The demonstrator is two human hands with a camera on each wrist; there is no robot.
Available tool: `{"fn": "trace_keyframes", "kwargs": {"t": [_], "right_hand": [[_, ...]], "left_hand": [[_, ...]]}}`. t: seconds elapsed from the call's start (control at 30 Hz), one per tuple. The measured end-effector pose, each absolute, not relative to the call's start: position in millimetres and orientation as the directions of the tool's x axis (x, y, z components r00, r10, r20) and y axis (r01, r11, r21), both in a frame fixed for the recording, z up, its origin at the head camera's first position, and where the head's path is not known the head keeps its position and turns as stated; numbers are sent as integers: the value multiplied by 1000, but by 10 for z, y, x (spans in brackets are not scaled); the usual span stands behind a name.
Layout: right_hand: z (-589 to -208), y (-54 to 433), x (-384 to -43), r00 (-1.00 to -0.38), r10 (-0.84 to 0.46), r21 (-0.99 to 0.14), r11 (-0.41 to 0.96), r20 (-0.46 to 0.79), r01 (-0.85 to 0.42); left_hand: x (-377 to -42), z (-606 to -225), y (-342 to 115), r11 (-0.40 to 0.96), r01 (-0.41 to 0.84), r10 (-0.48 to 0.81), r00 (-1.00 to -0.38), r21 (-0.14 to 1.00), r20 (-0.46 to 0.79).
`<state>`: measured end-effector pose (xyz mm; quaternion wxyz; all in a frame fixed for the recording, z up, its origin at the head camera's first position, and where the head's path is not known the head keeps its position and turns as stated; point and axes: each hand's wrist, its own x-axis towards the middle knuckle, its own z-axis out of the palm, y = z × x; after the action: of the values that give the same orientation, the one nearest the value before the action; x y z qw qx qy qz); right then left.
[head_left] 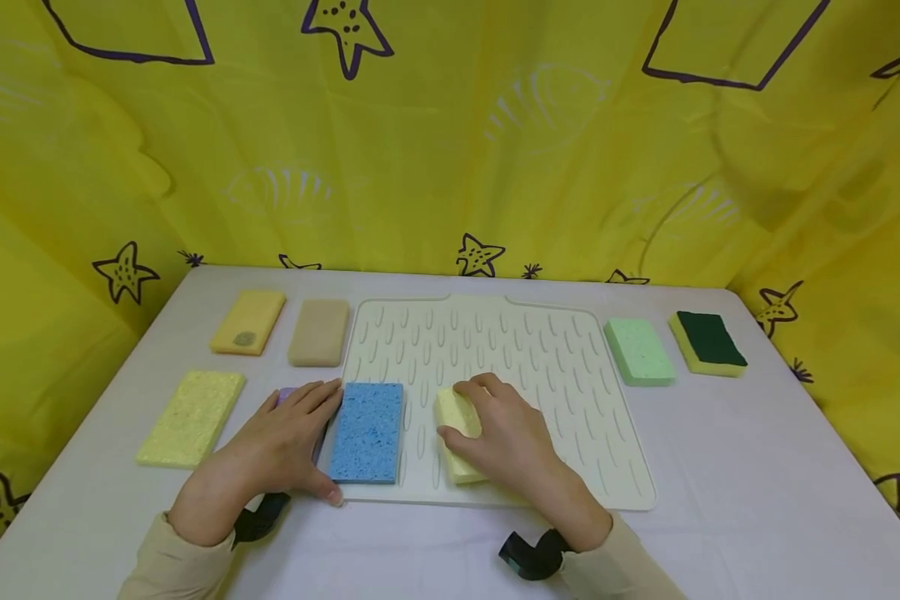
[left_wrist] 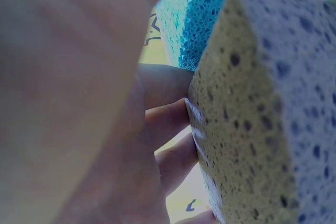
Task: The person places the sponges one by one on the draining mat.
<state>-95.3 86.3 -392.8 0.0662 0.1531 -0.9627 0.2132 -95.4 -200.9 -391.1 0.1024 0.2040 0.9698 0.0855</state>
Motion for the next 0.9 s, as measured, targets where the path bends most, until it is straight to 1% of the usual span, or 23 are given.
{"fn": "trace_keyframes", "kwargs": {"t": [0.27,0.53,0.77,0.9], "right_hand": [[-3906,739,-1008,-943,-278,-362,873,180,-327],[-3940,634,-1045,-948,-287,-354,880,135,-317],[-3934,646,-986,-938,-325,-334,877,119,-346],[-3889,698,-948,-927,-370,-320,872,63,-370]], "left_hand": [[-959,-3911,-2009,903,375,411,-897,208,-166],[-962,-3912,-2004,902,380,414,-897,207,-158],[-953,-3907,-2005,903,378,412,-897,205,-160],[-952,-3908,-2010,904,375,409,-899,203,-160]]}}
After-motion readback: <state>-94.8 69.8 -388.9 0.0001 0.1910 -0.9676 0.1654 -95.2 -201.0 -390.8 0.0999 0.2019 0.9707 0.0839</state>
